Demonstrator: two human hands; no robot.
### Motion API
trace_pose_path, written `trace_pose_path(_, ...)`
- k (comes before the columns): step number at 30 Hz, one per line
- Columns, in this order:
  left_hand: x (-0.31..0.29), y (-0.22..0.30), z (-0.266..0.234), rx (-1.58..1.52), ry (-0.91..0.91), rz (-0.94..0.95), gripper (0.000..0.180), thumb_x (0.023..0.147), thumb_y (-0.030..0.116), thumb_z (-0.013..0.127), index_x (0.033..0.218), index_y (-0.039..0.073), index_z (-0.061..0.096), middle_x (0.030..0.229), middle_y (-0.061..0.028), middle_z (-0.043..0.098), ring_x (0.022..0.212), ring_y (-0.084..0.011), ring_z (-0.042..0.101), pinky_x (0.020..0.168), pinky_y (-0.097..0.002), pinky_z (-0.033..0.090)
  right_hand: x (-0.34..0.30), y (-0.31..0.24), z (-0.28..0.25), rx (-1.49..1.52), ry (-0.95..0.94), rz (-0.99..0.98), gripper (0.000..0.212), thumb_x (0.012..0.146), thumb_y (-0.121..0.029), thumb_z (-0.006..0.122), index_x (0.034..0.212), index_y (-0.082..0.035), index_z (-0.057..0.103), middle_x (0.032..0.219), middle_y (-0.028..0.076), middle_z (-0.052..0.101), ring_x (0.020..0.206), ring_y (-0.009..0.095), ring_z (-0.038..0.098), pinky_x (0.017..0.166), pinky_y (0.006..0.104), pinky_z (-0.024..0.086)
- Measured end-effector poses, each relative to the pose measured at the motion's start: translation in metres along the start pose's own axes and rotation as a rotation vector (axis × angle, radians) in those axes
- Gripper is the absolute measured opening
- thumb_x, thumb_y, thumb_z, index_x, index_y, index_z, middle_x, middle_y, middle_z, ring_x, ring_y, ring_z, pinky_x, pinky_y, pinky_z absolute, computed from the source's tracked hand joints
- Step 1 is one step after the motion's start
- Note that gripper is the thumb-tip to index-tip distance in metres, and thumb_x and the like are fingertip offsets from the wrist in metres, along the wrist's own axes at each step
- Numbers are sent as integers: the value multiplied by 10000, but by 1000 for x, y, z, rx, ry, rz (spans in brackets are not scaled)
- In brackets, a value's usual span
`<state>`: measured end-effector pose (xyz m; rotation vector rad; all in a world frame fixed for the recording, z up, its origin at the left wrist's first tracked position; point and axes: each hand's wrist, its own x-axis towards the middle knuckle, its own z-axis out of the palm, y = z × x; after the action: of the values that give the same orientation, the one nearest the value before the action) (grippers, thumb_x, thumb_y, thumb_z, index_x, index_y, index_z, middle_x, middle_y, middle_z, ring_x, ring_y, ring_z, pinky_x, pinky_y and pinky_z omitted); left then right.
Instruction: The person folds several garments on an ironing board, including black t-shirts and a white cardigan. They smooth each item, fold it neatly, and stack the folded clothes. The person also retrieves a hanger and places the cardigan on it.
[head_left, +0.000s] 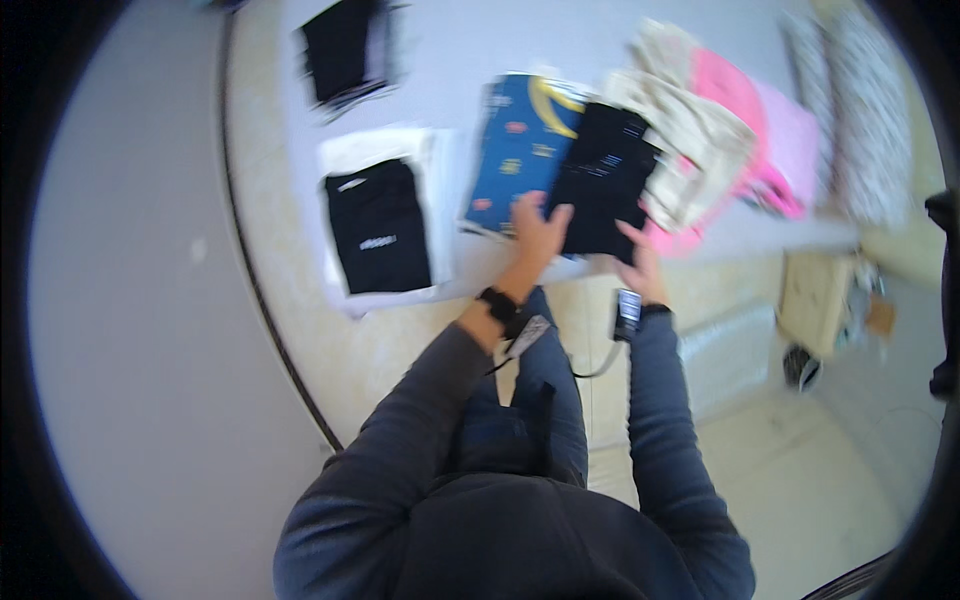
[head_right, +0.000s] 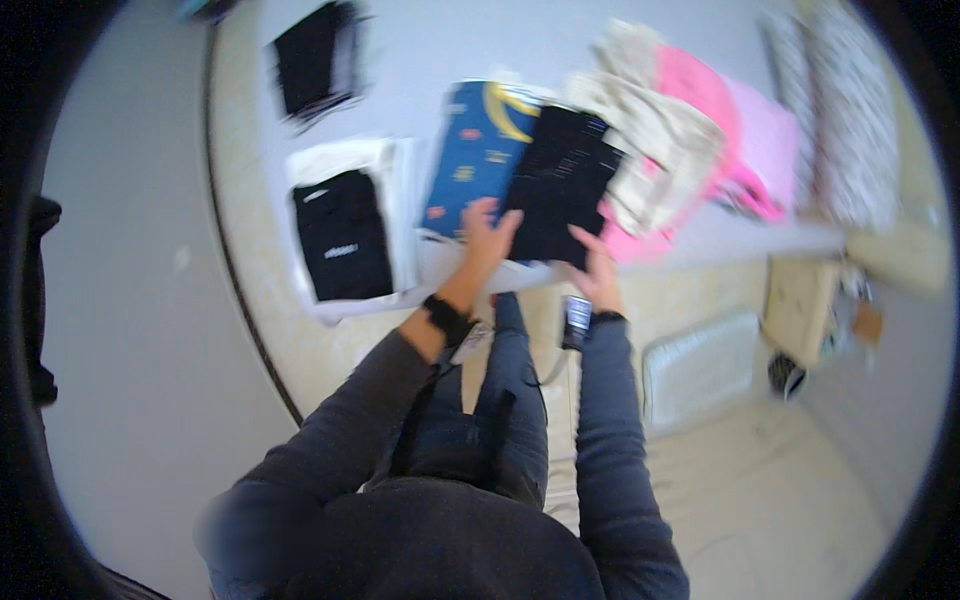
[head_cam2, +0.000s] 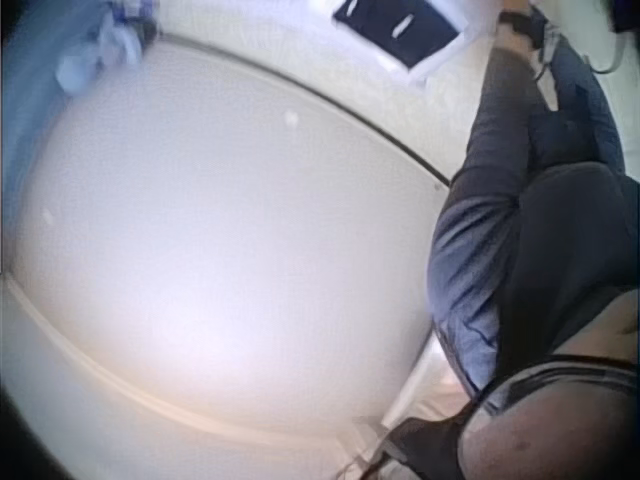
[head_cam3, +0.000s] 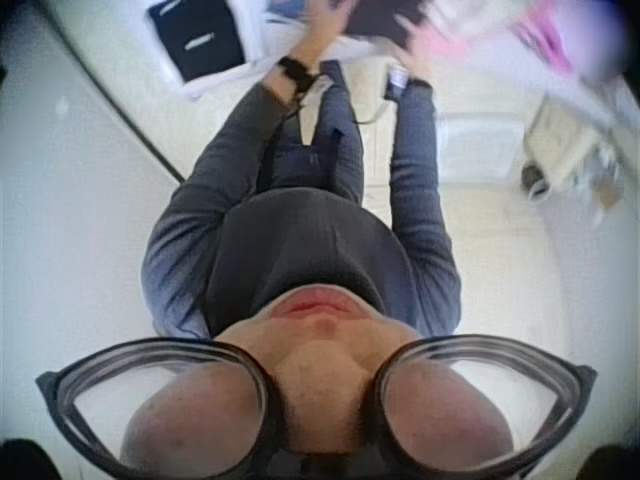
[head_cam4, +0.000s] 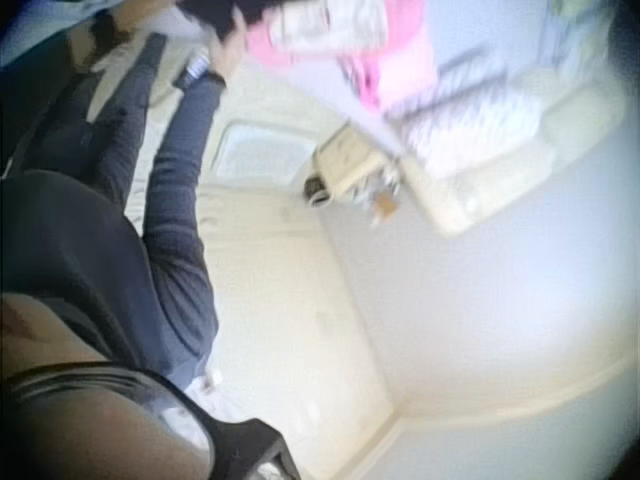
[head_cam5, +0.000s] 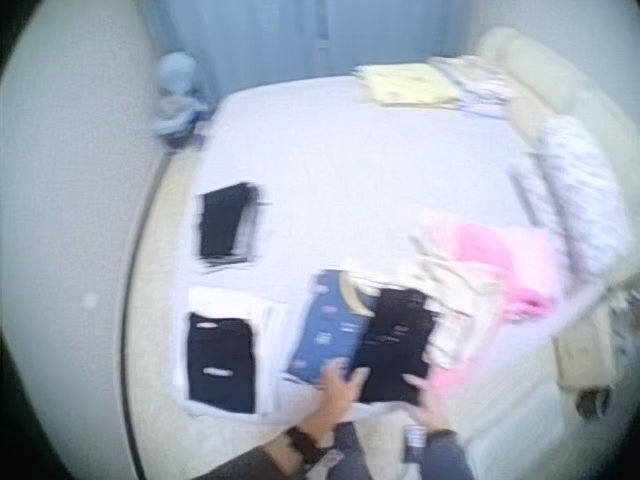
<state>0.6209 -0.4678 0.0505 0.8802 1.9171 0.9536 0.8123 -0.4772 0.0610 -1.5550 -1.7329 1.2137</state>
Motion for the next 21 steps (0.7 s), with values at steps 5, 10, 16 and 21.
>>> trace_pose_path(5,26,34,-18,-619,-557,-417,625,831,437,637,1222,-29,495,1196,-158,561,1103,-213,538,920,-343,427,26,-23,-24,837,142,387,280,725,-51,663,999,-24,612,946,88,653,913,211,628,835,320,505)
trace_pose_path(10,28,101,-84,-1335,-827,-516,454,867,206,624,1255,19,481,1143,-82,590,1060,-186,572,905,-330,472,52,-115,-45,1303,-58,605,310,768,-79,608,1050,44,568,947,149,660,811,265,670,701,367,580)
trace_pose_path(16,25,132,-207,-991,-592,-136,583,811,102,640,1336,33,395,1194,-106,562,1048,-188,573,907,-328,474,54,-236,14,1005,-139,435,585,683,28,618,1247,52,463,1103,164,610,880,267,653,835,384,540)
trace_pose_path(21,23,115,-302,-617,-344,193,651,793,61,613,1384,1,346,1234,-107,540,1101,-164,522,991,-286,384,46,-289,83,715,-270,264,501,644,-7,714,1121,49,570,1065,120,630,933,210,621,880,325,483)
